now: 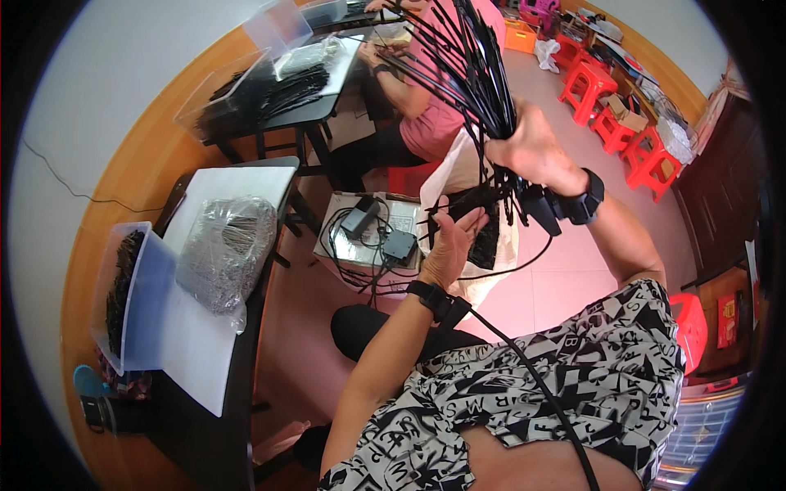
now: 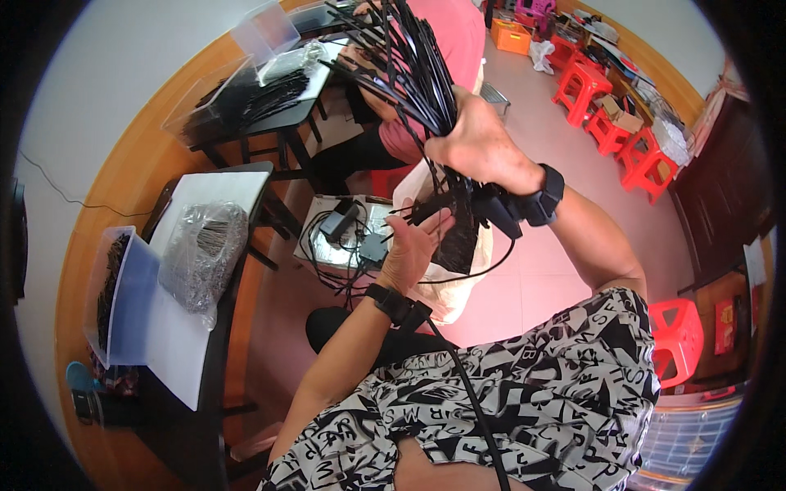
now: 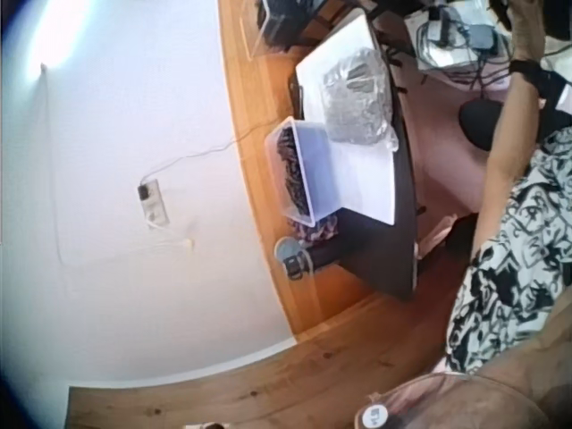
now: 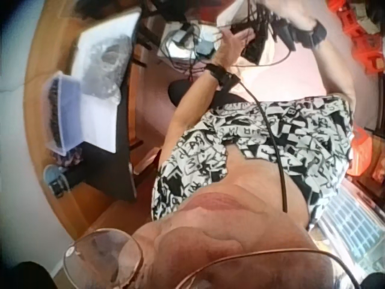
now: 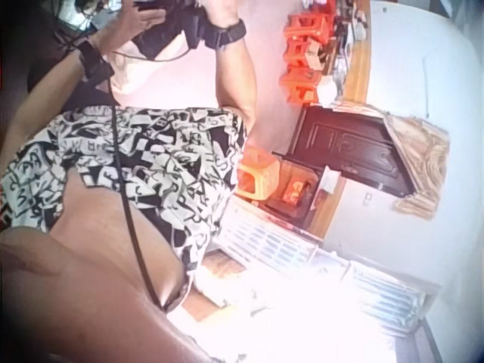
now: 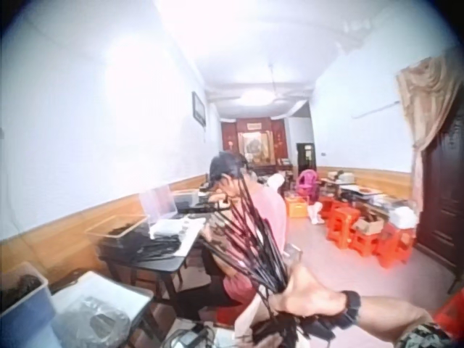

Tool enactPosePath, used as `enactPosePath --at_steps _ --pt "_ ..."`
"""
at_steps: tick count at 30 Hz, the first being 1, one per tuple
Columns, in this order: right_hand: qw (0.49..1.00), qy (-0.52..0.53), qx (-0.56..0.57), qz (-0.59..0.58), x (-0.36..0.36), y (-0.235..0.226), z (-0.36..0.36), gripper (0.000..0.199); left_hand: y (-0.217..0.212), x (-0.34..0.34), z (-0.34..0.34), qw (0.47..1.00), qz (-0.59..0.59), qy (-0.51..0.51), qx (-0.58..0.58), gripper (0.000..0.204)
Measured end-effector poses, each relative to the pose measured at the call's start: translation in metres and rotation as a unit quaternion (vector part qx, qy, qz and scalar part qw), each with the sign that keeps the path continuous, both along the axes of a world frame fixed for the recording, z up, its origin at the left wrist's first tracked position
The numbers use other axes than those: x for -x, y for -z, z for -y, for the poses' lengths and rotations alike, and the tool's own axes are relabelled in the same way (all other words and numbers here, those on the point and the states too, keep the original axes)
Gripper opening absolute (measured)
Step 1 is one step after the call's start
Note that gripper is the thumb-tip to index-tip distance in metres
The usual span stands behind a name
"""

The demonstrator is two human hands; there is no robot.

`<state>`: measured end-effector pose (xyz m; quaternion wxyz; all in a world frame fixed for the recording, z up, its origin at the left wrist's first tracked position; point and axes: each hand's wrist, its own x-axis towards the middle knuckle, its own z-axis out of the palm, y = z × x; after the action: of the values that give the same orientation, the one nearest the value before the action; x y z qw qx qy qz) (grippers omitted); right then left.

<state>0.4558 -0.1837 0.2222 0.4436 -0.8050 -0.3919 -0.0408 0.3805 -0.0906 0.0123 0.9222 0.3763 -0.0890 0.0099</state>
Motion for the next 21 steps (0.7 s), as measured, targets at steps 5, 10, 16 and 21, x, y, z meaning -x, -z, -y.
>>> enactPosePath --at_steps 5,10,16,21 --pt "0.997 -0.07 -0.011 -0.016 0.03 -0.011 -0.015 0.038 -0.061 0.019 -0.01 0.978 0.031 -0.097 0.184 0.075" --pt "0.971 -0.214 -0.022 -0.109 0.074 -0.025 -0.047 0.04 -0.122 0.073 -0.037 0.922 0.101 -0.284 0.243 0.048" --pt "0.952 -0.279 0.03 0.12 0.136 -0.014 -0.088 0.036 -0.14 0.145 -0.055 0.881 0.236 -0.379 0.158 0.053" --pt "0.911 -0.359 0.103 0.174 0.17 -0.013 -0.132 0.039 -0.143 0.184 -0.061 0.837 0.204 -0.481 0.163 0.051"
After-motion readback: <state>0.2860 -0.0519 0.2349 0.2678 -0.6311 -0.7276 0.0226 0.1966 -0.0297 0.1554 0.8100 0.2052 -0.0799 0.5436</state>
